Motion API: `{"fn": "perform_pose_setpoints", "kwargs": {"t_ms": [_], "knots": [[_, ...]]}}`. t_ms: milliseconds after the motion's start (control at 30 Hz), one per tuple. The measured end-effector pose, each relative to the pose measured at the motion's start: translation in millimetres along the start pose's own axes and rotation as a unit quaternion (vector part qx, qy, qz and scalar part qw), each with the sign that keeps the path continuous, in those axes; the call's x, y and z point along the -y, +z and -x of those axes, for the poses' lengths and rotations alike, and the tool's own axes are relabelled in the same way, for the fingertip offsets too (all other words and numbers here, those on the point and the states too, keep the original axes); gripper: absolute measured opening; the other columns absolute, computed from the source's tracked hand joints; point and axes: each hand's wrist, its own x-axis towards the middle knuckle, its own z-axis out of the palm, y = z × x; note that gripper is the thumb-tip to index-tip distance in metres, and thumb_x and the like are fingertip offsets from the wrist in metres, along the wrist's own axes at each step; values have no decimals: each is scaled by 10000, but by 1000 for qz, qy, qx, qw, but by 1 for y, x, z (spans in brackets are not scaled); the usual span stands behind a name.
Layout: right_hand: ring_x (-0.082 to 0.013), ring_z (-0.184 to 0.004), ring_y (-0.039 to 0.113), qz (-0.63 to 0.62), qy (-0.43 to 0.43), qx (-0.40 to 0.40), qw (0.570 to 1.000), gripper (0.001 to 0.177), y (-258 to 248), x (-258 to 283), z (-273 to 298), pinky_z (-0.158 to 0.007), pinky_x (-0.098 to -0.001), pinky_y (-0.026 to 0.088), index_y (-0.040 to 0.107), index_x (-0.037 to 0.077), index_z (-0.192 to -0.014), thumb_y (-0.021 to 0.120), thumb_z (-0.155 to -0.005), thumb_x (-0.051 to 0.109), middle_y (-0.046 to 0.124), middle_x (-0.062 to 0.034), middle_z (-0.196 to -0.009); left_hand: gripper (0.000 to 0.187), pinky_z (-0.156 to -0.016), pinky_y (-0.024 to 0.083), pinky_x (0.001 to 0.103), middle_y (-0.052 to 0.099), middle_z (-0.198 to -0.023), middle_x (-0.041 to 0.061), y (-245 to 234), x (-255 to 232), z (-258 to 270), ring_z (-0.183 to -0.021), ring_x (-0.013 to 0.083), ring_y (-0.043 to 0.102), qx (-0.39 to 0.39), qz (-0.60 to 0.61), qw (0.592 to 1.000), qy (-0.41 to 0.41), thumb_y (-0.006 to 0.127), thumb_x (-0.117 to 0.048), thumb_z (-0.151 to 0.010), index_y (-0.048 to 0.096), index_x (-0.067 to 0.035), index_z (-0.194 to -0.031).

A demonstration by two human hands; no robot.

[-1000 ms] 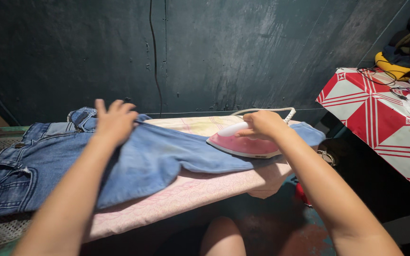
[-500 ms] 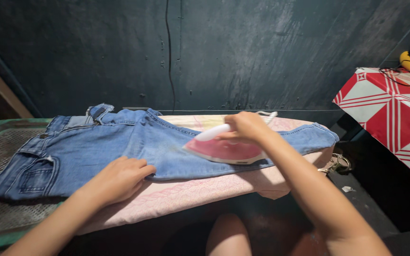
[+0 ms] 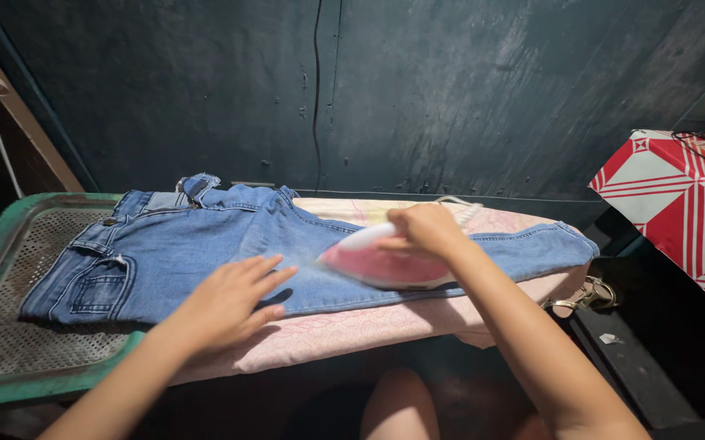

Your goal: The person irons a pair of light blue denim jeans on an ironing board. They repeatedly smooth the fabric with one hand while moving a pink and white iron over the legs and waistband, flipping and repositioning the jeans to cover different areas.

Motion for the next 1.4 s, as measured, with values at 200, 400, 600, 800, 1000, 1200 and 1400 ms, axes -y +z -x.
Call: {"fn": "perform_pose_setpoints", "kwargs": {"t_ms": [200, 400, 600, 800, 1000, 1200, 1400], "knots": [[-373, -660, 681, -19, 44, -12, 999, 574, 6, 22, -13, -598, -491, 509, 668, 116, -773, 751, -747, 684, 686, -136, -676, 684, -1182, 140, 516, 276, -1652, 183, 27, 8, 13, -1524, 367, 207, 78, -84, 992, -44, 409, -529, -990, 348, -162, -1564], [-373, -654, 683, -45, -21, -12, 999, 590, 1, 29, -16, -589, -482, 512, 669, 122, -754, 742, -718, 706, 685, -136, -667, 742, -1184, 131, 509, 285, -1645, 190, 33, 7, 16, -1525, 354, 203, 81, -99, 989, -71, 418, -552, -967, 340, -134, -1575], [-378, -664, 687, -27, -34, -22, 999, 597, 11, 34, -19, -588, -481, 516, 665, 122, -768, 741, -720, 713, 686, -131, -670, 780, -1182, 124, 503, 277, -1649, 174, 36, 7, 16, -1540, 340, 199, 77, -100, 988, -84, 413, -572, -959, 325, -93, -1568], [-353, -656, 703, -16, 53, -27, 998, 615, 8, 19, -17, -598, -470, 523, 675, 134, -770, 708, -731, 747, 688, -99, -655, 774, -1191, 120, 495, 265, -1659, 157, 35, 6, 16, -1500, 307, 187, 93, -106, 985, -101, 390, -571, -966, 313, -101, -1576], [-326, -641, 691, -51, -40, 1, 998, 620, 10, 28, -10, -595, -460, 519, 700, 137, -745, 623, -797, 750, 694, -89, -633, 730, -1189, 131, 495, 275, -1651, 174, 47, 14, 18, -1497, 307, 195, 57, -114, 988, -85, 363, -516, -986, 322, -74, -1565], [-326, -658, 705, -9, 63, 63, 996, 639, 6, -46, 15, -645, -464, 536, 743, 130, -795, 589, -817, 751, 698, -125, -659, 717, -1165, 136, 504, 274, -1637, 219, 41, 10, 18, -1532, 364, 190, 28, -121, 989, -80, 390, -483, -961, 355, -54, -1535], [-361, -717, 720, 41, 153, 106, 982, 659, -7, -92, 43, -691, -482, 554, 761, 125, -844, 575, -824, 757, 726, -151, -703, 539, -1254, 162, 474, 305, -1620, 189, 30, -10, -20, -1543, 344, 224, 38, -160, 978, -132, 434, -431, -982, 469, -84, -1394]]}}
